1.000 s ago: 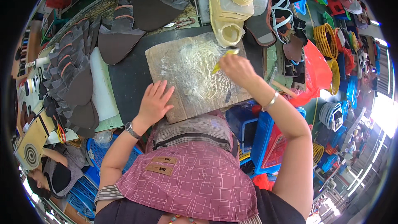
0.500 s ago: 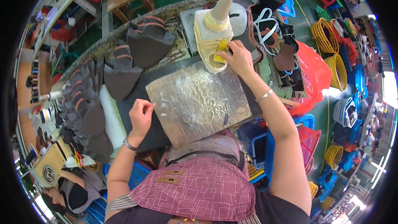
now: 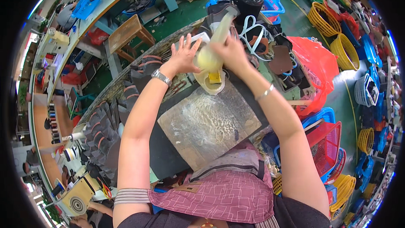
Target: The person applies adhesive to various shoe upper components using a handheld brush, then positions them on a work surface.
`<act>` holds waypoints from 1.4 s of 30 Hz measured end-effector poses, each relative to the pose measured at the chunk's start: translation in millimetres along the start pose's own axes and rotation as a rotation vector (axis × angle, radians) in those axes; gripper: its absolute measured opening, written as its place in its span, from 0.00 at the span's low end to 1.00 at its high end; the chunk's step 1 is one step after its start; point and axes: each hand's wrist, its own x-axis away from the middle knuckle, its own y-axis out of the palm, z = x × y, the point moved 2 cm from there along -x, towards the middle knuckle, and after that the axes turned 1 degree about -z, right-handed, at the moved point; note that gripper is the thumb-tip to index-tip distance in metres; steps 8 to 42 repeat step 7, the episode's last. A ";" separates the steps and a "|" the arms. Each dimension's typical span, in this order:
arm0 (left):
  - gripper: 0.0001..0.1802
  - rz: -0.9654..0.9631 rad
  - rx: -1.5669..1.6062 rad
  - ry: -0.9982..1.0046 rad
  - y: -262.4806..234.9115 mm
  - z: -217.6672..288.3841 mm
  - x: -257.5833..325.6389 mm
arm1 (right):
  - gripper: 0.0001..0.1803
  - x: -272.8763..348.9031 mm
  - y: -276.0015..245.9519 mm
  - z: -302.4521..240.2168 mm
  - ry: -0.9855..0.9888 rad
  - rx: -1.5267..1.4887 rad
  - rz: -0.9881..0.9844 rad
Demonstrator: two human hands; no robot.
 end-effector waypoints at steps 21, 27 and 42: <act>0.65 -0.218 0.010 -0.063 -0.4 5.3 -21.8 | 0.27 69.4 44.4 57.8 -0.300 0.524 0.078; 0.65 -0.218 0.010 -0.063 -0.4 5.3 -21.8 | 0.27 69.4 44.4 57.8 -0.300 0.524 0.078; 0.65 -0.218 0.010 -0.063 -0.4 5.3 -21.8 | 0.27 69.4 44.4 57.8 -0.300 0.524 0.078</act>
